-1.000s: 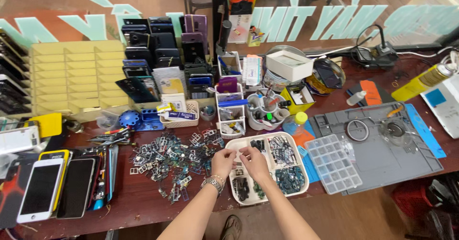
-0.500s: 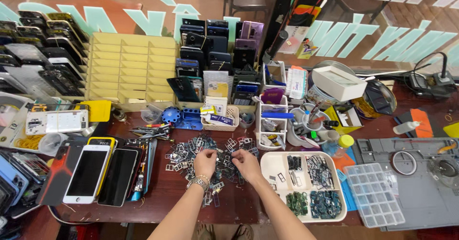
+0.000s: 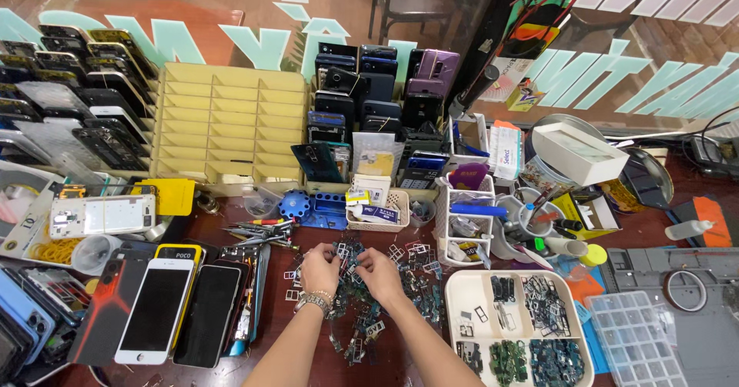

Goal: The person sorts small electronic components, likely camera modules, from a pile on the workbench into a compartmentalized tray. They handle the parts one at a time, separating them by type and placing them into designated sections of the tray.

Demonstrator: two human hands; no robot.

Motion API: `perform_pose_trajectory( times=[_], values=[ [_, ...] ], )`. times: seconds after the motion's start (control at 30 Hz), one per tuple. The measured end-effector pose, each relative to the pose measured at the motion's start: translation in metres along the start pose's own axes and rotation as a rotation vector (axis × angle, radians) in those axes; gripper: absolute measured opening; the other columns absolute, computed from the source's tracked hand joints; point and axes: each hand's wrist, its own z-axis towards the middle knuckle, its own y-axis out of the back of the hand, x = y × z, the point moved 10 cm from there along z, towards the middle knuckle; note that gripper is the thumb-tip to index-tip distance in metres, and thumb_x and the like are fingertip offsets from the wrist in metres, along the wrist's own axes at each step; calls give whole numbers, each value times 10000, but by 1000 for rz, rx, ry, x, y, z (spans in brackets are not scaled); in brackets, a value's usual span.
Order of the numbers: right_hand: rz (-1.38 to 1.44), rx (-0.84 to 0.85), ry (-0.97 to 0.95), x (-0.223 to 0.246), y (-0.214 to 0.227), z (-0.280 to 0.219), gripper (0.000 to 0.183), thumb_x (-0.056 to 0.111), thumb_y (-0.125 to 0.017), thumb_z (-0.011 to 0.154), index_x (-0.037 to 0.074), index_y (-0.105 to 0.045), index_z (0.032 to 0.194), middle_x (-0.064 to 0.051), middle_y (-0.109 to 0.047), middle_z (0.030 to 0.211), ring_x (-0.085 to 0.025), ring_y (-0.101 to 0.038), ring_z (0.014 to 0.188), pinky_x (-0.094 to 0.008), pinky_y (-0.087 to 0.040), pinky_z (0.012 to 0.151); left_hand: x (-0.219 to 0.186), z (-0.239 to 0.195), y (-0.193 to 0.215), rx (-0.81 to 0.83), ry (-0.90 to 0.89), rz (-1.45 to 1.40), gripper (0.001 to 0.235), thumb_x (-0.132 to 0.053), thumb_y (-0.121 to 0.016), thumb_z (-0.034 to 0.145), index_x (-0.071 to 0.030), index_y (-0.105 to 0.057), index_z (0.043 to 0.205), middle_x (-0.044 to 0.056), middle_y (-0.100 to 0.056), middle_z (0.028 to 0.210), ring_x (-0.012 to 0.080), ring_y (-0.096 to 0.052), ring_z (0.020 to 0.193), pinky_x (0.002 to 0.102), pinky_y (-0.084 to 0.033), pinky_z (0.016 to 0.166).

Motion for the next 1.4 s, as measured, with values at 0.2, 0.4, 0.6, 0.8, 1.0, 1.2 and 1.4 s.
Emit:
perform_pose_trajectory(
  times=[0.2, 0.4, 0.6, 0.8, 1.0, 1.2, 1.4],
  values=[
    [-94, -38, -11, 39, -8, 10, 361, 140, -791, 805, 90, -657, 1137, -101, -691, 1047, -255, -685, 955, -394, -553, 840, 3, 3, 3, 23, -23, 26, 411, -151, -810, 772, -147, -698, 1167, 71, -705, 998, 280, -684, 999, 430, -547, 883],
    [-298, -96, 49, 71, -10, 16, 299, 150, -787, 825, 83, -631, 1072, -105, -663, 1060, -316, -623, 1081, -454, -522, 890, 5, 8, 2, 48, -29, 18, 403, -119, -797, 761, -132, -693, 1150, 75, -699, 963, 282, -689, 975, 428, -552, 867],
    [-139, -98, -94, 39, -18, 31, 319, 92, -788, 792, 83, -621, 1062, -86, -710, 992, -293, -694, 950, -427, -546, 827, -1, 10, 5, 33, -69, -20, 381, -84, -818, 737, -99, -697, 1097, 125, -657, 1049, 305, -678, 998, 430, -546, 874],
    [83, -98, -193, -12, -27, 44, 299, 133, -823, 808, 74, -647, 1043, -55, -752, 869, -179, -721, 765, -337, -563, 725, 0, 10, 2, 94, -42, 17, 359, -65, -794, 759, -109, -694, 1102, 103, -692, 1049, 290, -685, 1027, 412, -553, 902],
    [557, 44, -233, -36, -21, 48, 268, 76, -782, 847, 30, -620, 1055, -60, -714, 865, -123, -655, 716, -267, -545, 628, -12, 14, -4, 28, -177, -134, 198, -163, -811, 820, -85, -783, 1000, 100, -746, 958, 259, -718, 870, 388, -558, 804],
    [622, 123, -215, -29, 6, 34, 251, 93, -744, 894, 32, -646, 1117, -33, -724, 922, -96, -661, 783, -240, -541, 668, -4, 7, -77, 489, 75, -755, 197, -122, -743, 902, 1, -790, 1048, 89, -768, 887, 97, -690, 690, 249, -592, 632],
    [701, 158, -205, -42, 25, 14, 175, 106, -724, 917, 33, -700, 1074, -27, -734, 962, -99, -682, 822, -243, -573, 733, -16, -6, -85, 522, 187, -971, 210, -100, -732, 907, 33, -749, 1070, 98, -776, 913, 182, -731, 746, 278, -616, 688]
  ],
)
